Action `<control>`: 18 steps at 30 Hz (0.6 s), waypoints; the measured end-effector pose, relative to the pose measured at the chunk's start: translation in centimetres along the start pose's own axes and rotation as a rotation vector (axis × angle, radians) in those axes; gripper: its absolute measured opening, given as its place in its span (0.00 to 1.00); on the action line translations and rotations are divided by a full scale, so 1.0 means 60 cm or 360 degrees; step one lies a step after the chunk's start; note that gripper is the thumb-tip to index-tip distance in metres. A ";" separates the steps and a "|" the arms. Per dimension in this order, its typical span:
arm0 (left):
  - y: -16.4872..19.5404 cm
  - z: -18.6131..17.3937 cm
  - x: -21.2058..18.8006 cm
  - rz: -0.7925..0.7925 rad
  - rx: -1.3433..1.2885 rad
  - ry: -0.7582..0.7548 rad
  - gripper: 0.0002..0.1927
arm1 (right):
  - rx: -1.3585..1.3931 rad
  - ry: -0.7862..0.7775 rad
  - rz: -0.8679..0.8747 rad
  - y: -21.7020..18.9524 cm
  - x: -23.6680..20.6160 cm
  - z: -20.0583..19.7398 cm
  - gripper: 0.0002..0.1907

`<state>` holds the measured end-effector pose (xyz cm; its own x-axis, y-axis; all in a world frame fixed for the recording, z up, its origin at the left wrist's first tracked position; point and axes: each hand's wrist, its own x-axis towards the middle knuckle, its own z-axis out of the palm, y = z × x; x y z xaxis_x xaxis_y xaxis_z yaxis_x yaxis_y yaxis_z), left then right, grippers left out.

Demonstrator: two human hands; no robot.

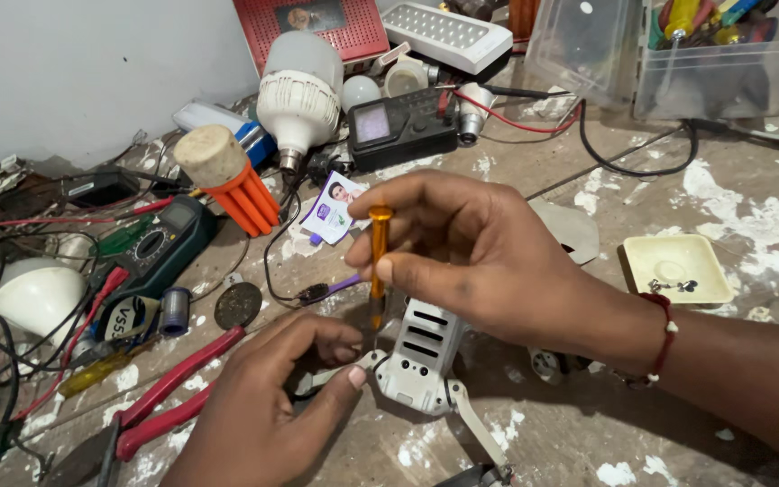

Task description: The person disassembles a small white drone at a cluttered workbench. They hold the drone body with one hand while using an orange screwdriver to unscrew fasteners, placing removed screws in a small tray, and detaching the propellers and body panels from the frame.

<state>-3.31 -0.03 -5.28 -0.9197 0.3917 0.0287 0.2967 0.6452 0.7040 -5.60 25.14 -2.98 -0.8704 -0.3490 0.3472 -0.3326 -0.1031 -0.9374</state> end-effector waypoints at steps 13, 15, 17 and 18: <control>-0.010 0.003 0.001 0.0227 -0.0144 -0.0028 0.09 | -0.0016 -0.0145 -0.0082 0.002 -0.007 0.000 0.21; -0.008 0.002 0.001 0.0231 -0.0175 -0.0029 0.09 | -0.0027 -0.0155 -0.0081 0.002 -0.007 0.001 0.21; -0.007 0.002 0.002 0.0236 -0.0194 0.0005 0.08 | 0.0004 -0.0142 -0.0089 0.002 -0.008 0.001 0.21; -0.007 0.002 0.002 0.0239 -0.0203 0.0021 0.08 | 0.0020 -0.0134 -0.0094 0.002 -0.008 0.001 0.21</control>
<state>-3.50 -0.20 -5.64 -0.8711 0.4679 0.1489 0.3965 0.4914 0.7754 -5.19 25.23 -3.25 -0.8156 -0.4191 0.3988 -0.3774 -0.1371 -0.9159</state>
